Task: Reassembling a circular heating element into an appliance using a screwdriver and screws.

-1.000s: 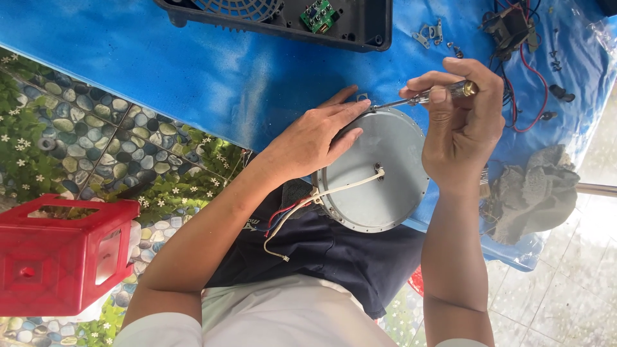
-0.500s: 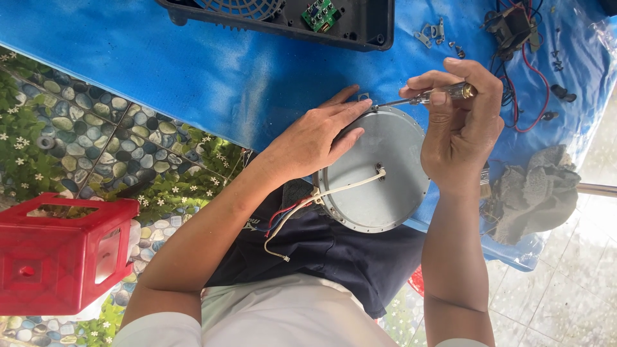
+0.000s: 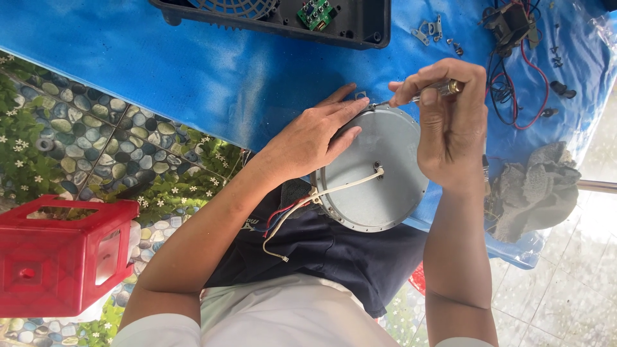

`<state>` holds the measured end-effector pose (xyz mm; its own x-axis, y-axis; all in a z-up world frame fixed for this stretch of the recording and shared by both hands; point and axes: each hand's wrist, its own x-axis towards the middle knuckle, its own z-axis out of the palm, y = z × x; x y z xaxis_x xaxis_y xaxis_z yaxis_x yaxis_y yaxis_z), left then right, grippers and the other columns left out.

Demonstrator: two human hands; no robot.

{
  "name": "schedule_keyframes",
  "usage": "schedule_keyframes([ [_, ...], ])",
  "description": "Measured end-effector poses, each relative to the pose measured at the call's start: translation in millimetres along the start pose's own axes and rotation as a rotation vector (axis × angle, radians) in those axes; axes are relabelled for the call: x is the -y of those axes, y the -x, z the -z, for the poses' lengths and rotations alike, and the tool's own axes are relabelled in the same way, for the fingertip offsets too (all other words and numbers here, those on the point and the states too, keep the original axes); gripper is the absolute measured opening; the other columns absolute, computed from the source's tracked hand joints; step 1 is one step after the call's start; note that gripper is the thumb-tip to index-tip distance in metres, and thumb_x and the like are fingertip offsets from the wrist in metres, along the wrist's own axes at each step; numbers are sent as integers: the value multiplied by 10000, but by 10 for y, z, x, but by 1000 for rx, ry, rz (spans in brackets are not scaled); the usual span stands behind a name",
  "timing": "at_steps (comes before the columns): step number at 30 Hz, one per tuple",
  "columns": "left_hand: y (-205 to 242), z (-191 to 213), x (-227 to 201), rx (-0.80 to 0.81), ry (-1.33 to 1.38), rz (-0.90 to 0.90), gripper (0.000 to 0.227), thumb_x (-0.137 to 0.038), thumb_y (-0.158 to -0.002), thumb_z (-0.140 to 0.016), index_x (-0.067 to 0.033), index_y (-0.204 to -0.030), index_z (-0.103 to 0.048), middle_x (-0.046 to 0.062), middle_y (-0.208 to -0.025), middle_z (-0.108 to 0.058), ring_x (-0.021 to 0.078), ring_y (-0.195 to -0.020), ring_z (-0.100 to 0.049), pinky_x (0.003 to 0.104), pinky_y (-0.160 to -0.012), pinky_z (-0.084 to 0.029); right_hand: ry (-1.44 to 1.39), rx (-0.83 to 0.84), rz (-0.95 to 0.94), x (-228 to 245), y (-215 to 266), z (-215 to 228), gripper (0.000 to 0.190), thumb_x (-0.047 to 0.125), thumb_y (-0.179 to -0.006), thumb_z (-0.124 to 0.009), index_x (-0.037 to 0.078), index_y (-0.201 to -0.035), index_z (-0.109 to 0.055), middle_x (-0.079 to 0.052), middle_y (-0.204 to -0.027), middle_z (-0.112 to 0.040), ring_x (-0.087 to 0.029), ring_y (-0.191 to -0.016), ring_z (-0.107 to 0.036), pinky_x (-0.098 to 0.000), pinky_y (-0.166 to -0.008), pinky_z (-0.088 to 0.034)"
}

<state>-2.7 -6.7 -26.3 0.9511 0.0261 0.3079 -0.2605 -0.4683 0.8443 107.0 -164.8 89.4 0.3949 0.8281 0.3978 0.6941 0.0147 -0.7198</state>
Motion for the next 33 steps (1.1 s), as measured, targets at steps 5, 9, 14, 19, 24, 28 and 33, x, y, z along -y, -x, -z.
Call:
schedule_keyframes([
  [5,-5,-9,6,0,-11,-5,456,-205,-1090,-514,25,-1478,-449,225,-1461,-580,348,-1512,-331,465,-1195,-407,-158,-170,13,-141,-38,-245,65,100,-1164,-286,80,-1194,-341,-104,-857,-373,-204,-724,-388,-408,-779,-528],
  [9,-8,13,-25,12,-1,19,463,-216,-1092,-501,25,-1483,-445,216,-1471,-574,330,-1518,-320,460,-1201,-397,-344,-333,-26,-248,-101,-362,160,11,-999,-258,113,-1076,-355,-71,-693,-288,-166,-566,-213,-339,-562,-317],
  [14,-2,-7,-4,-3,-6,11,461,-222,-1090,-501,19,-1480,-456,215,-1465,-582,330,-1514,-332,460,-1199,-400,-612,-303,-128,-449,-119,-239,65,78,-867,-330,123,-898,-366,-20,-621,-186,-128,-527,-110,-323,-501,-147],
  [19,-9,-6,-5,-12,0,0,458,-225,-1094,-494,23,-1477,-456,218,-1454,-590,331,-1511,-340,458,-1196,-409,-639,-266,-261,-386,-184,-216,87,90,-856,-282,114,-841,-364,-27,-589,-157,-138,-510,-102,-329,-507,-141],
  [24,-6,20,-30,8,0,23,454,-223,-1094,-490,24,-1474,-457,209,-1463,-583,327,-1516,-317,449,-1205,-395,-365,-348,-130,-217,-159,-363,418,439,-1152,-384,119,-884,-384,-40,-736,-329,-170,-628,-315,-328,-591,-407],
  [28,-9,-12,-2,-18,-28,-13,443,-207,-1093,-506,38,-1460,-466,219,-1443,-597,347,-1503,-344,459,-1195,-417,-333,-507,-198,-174,-217,-421,379,464,-1119,-413,127,-946,-408,-24,-833,-374,-147,-656,-346,-308,-630,-434],
  [33,-3,-7,-6,-17,-9,-3,443,-218,-1095,-500,28,-1461,-465,216,-1438,-602,346,-1506,-342,454,-1193,-420,-283,-491,-141,-170,-192,-483,361,450,-1138,-404,130,-972,-406,-29,-845,-390,-143,-672,-369,-306,-641,-439],
])
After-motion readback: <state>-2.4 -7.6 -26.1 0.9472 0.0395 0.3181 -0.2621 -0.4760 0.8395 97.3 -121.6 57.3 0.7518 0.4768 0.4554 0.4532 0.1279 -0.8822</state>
